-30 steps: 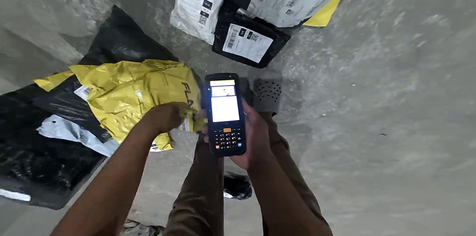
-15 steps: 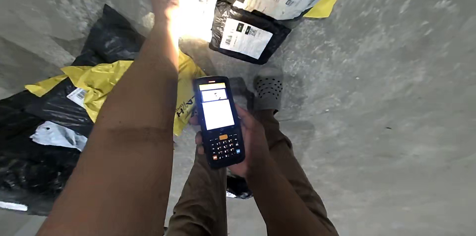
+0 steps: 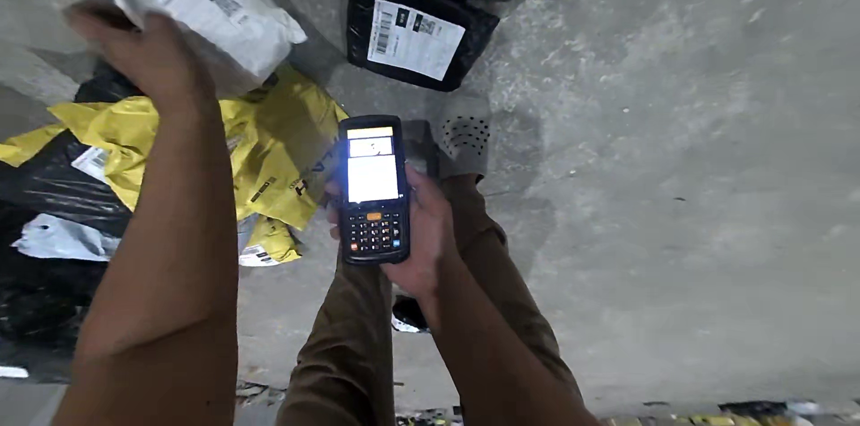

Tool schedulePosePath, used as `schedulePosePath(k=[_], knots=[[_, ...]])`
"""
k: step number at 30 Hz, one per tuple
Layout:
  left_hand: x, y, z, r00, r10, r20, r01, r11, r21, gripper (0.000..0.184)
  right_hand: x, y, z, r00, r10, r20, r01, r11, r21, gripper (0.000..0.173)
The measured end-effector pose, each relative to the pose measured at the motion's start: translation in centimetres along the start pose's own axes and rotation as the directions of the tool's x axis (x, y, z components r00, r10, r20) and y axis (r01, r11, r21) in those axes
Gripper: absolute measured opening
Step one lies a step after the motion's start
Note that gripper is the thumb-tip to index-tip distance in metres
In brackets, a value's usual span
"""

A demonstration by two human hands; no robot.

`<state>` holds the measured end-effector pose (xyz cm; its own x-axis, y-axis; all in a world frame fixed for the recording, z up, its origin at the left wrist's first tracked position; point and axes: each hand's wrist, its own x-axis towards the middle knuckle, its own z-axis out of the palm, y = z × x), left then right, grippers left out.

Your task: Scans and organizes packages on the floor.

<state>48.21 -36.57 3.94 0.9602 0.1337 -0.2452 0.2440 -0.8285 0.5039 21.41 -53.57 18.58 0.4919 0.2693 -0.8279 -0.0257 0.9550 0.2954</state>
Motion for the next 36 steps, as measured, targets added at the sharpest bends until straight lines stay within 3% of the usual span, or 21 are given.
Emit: schedulePosePath(k=[2, 5, 7, 10, 12, 14, 17, 19, 21, 25, 28, 30, 32, 33, 36], knots=[[-1.5, -1.0, -0.2, 0.995, 0.095, -0.033, -0.091, 0.990, 0.108, 0.069, -0.1, -0.3, -0.3, 0.999, -0.024, -0.046, 0.026, 0.999, 0.037, 0.067], [-4.6, 0.2, 2.2, 0.940, 0.207, 0.270, -0.239, 0.966, 0.093, 0.067, 0.0, -0.3, -0.8, 0.995, -0.057, -0.082, 0.062, 0.996, 0.058, 0.066], [-6.1, 0.6, 6.5, 0.865, 0.163, 0.474, -0.182, 0.983, -0.005, 0.062, 0.0, -0.1, -1.1, 0.992, -0.059, -0.111, 0.066, 0.996, 0.057, 0.066], [-7.8, 1.6, 12.7, 0.756, 0.036, 0.654, 0.045, 0.993, -0.107, 0.078, 0.0, -0.2, -1.5, 0.988, -0.049, -0.149, 0.057, 0.997, 0.046, 0.067], [-8.5, 3.1, 14.6, 0.722, -0.041, 0.690, 0.166, 0.979, -0.115, 0.076, 0.0, -0.2, -1.7, 0.986, -0.049, -0.160, 0.056, 0.998, 0.041, 0.066], [-8.1, 3.9, 15.2, 0.727, -0.064, 0.684, 0.157, 0.985, -0.075, 0.059, 0.0, -0.4, -1.7, 0.984, -0.043, -0.172, 0.050, 0.998, 0.035, 0.065], [-7.4, 4.2, 14.8, 0.717, 0.089, 0.691, 0.048, 0.983, -0.177, 0.036, 0.0, -0.4, -1.6, 0.988, -0.026, -0.154, 0.034, 0.998, 0.048, 0.066], [-7.6, 4.6, 13.7, 0.698, 0.129, 0.705, 0.104, 0.955, -0.278, 0.034, -0.1, -0.3, -1.4, 0.987, -0.027, -0.156, 0.035, 0.998, 0.048, 0.066], [-7.9, 5.3, 11.9, 0.694, 0.109, 0.712, 0.129, 0.954, -0.272, 0.039, 0.0, -0.2, -1.0, 0.985, -0.043, -0.169, 0.051, 0.998, 0.043, 0.065], [-6.4, 6.3, 7.0, 0.645, 0.174, 0.744, -0.043, 0.981, -0.191, 0.036, 0.1, -0.4, -0.1, 0.985, -0.075, -0.157, 0.086, 0.994, 0.064, 0.064], [-3.9, 8.0, 2.5, 0.496, 0.075, 0.865, -0.233, 0.971, 0.050, 0.031, -0.2, -1.1, 0.3, 0.987, -0.110, -0.120, 0.117, 0.992, 0.052, 0.065], [-1.9, 8.5, 1.1, 0.396, -0.009, 0.918, -0.462, 0.862, 0.208, 0.027, -0.6, -1.8, 0.4, 0.988, -0.141, -0.064, 0.145, 0.987, 0.066, 0.065], [-0.7, 8.0, 1.5, 0.401, 0.005, 0.916, -0.661, 0.694, 0.286, 0.022, -0.9, -2.4, 0.6, 0.987, -0.158, -0.037, 0.160, 0.984, 0.075, 0.065], [-0.4, 7.8, 2.2, 0.430, 0.035, 0.902, -0.682, 0.667, 0.299, 0.024, -1.1, -2.7, 0.6, 0.986, -0.167, -0.025, 0.169, 0.983, 0.070, 0.066], [-1.1, 10.1, 5.1, 0.499, 0.105, 0.860, -0.553, 0.803, 0.223, 0.040, -1.3, -3.3, 0.8, 0.979, -0.202, 0.016, 0.202, 0.979, 0.011, 0.065]])
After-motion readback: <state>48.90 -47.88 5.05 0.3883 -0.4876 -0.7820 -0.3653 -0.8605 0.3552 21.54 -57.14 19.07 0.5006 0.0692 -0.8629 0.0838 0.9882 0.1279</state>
